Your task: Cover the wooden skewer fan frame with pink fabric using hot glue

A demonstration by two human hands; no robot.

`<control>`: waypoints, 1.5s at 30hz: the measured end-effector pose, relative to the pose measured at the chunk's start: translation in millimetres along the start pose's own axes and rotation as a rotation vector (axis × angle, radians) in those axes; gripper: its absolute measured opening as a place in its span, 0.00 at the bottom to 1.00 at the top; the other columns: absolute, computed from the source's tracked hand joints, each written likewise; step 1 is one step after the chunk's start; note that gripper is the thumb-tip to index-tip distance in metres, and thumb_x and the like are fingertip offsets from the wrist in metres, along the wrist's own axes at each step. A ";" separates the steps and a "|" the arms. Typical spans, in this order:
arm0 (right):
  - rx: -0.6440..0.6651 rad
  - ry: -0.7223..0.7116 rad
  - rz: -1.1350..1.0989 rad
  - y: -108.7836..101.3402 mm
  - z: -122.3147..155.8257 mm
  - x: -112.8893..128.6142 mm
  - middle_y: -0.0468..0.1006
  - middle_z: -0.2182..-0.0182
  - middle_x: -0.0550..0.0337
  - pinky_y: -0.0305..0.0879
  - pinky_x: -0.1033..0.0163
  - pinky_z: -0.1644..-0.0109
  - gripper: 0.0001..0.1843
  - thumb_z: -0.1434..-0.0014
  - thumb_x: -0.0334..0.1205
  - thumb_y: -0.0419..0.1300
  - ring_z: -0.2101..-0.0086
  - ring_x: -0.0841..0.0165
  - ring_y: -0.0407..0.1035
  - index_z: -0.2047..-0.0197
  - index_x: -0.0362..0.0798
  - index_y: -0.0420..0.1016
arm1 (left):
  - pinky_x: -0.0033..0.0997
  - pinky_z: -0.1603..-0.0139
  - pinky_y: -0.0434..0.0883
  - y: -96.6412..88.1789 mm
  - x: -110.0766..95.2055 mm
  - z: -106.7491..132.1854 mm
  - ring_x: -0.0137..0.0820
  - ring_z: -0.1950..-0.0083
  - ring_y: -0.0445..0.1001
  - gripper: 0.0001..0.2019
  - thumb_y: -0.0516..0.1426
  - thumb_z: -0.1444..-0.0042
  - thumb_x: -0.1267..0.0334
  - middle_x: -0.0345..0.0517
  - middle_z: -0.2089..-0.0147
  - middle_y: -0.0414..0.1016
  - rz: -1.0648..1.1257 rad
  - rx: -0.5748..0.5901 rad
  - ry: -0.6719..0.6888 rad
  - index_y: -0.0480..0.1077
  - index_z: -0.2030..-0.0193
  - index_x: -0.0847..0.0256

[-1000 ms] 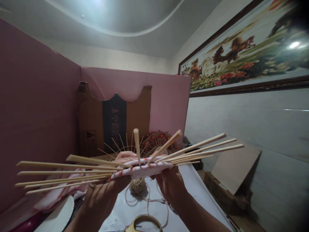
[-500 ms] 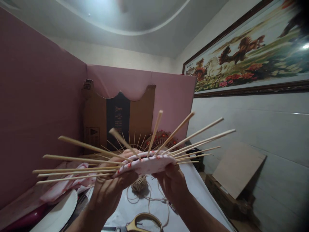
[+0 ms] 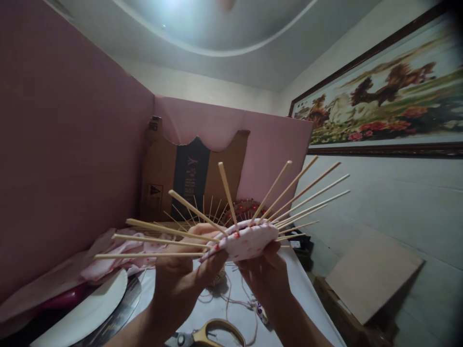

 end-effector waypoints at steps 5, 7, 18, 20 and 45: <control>0.124 0.029 -0.018 6.5 0.2 -2.5 0.81 0.62 0.59 0.68 0.54 0.53 0.23 0.60 0.57 0.68 0.60 0.60 0.73 0.61 0.56 0.78 | 0.37 0.60 0.69 0.2 -5.8 3.1 0.39 0.60 0.72 0.08 0.58 0.47 0.65 0.48 0.60 0.75 -0.067 0.029 0.076 0.78 0.63 0.54; 0.140 0.043 -0.037 7.2 0.3 -2.6 0.81 0.63 0.60 0.68 0.55 0.53 0.22 0.60 0.56 0.68 0.60 0.61 0.73 0.62 0.55 0.79 | 0.36 0.60 0.69 0.2 -7.8 4.0 0.38 0.60 0.72 0.09 0.58 0.48 0.66 0.48 0.61 0.75 -0.082 0.018 0.102 0.78 0.62 0.53; 0.100 0.053 -0.044 3.5 1.1 -2.9 0.81 0.65 0.61 0.70 0.53 0.56 0.23 0.64 0.54 0.71 0.62 0.60 0.74 0.64 0.56 0.79 | 0.36 0.60 0.70 1.5 -11.9 6.8 0.38 0.60 0.73 0.09 0.60 0.50 0.70 0.48 0.62 0.77 -0.075 -0.020 0.160 0.79 0.64 0.55; 0.127 0.074 -0.052 4.1 0.6 -4.3 0.81 0.65 0.62 0.70 0.55 0.56 0.22 0.64 0.55 0.71 0.62 0.61 0.74 0.64 0.57 0.79 | 0.36 0.60 0.70 2.6 -11.0 8.6 0.37 0.60 0.74 0.11 0.60 0.50 0.70 0.47 0.61 0.78 -0.092 0.009 0.180 0.78 0.61 0.55; 0.061 0.153 -0.043 -6.8 -4.5 -13.1 0.81 0.66 0.62 0.69 0.56 0.58 0.27 0.67 0.60 0.69 0.63 0.62 0.73 0.63 0.56 0.78 | 0.45 0.49 0.65 10.3 -4.0 11.3 0.39 0.55 0.73 0.10 0.61 0.50 0.68 0.46 0.59 0.80 -0.067 0.112 0.232 0.77 0.60 0.53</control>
Point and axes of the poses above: each hand's wrist, its own z-axis away from the middle knuckle, its own y-axis out of the palm, x = y × z, the point moved 5 cm from there along -z, towards the middle knuckle
